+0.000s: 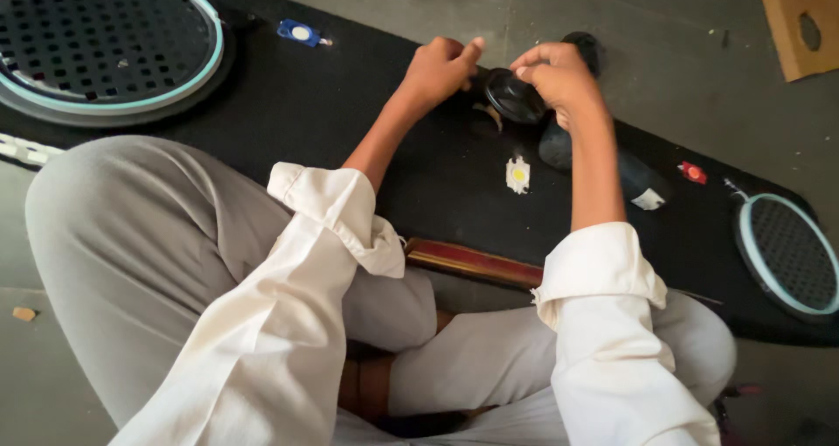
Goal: The person sits on the floor and uses a power drill to attach a circular black component to a large black speaker box. They then use a manual screwdriver to tighten the screws further.
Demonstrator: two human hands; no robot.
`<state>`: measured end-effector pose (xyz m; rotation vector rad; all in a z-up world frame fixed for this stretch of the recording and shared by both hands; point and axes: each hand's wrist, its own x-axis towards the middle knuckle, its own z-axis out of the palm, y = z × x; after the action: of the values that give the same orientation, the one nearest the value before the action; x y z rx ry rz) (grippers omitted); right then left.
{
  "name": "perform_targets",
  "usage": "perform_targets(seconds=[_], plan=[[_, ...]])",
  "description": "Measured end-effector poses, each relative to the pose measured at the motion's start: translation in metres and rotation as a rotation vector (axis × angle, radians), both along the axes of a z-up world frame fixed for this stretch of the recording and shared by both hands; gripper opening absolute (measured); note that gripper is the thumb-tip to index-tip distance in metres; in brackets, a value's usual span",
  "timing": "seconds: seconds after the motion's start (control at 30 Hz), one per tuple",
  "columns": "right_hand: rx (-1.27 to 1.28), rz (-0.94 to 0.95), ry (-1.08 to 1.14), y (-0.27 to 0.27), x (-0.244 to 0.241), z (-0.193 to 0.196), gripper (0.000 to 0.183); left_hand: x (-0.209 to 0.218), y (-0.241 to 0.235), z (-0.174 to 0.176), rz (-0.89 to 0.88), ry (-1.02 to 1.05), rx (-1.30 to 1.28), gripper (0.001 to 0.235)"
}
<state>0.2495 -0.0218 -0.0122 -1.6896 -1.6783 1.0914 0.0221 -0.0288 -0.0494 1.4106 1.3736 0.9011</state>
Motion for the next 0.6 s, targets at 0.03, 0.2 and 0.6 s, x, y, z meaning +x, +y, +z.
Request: perform_targets(seconds=[0.03, 0.2, 0.6], plan=[[-0.042, -0.036, -0.008, 0.001, -0.001, -0.01, 0.013, -0.001, -0.002, 0.0, -0.036, 0.011, -0.02, 0.056], [-0.233, -0.142, 0.038, -0.008, -0.008, -0.024, 0.019, -0.003, -0.006, 0.001, -0.213, 0.156, 0.13, 0.026], [-0.263, 0.066, 0.653, -0.039, -0.007, 0.042, 0.022, -0.006, -0.004, 0.006, -0.103, -0.274, -0.033, 0.017]])
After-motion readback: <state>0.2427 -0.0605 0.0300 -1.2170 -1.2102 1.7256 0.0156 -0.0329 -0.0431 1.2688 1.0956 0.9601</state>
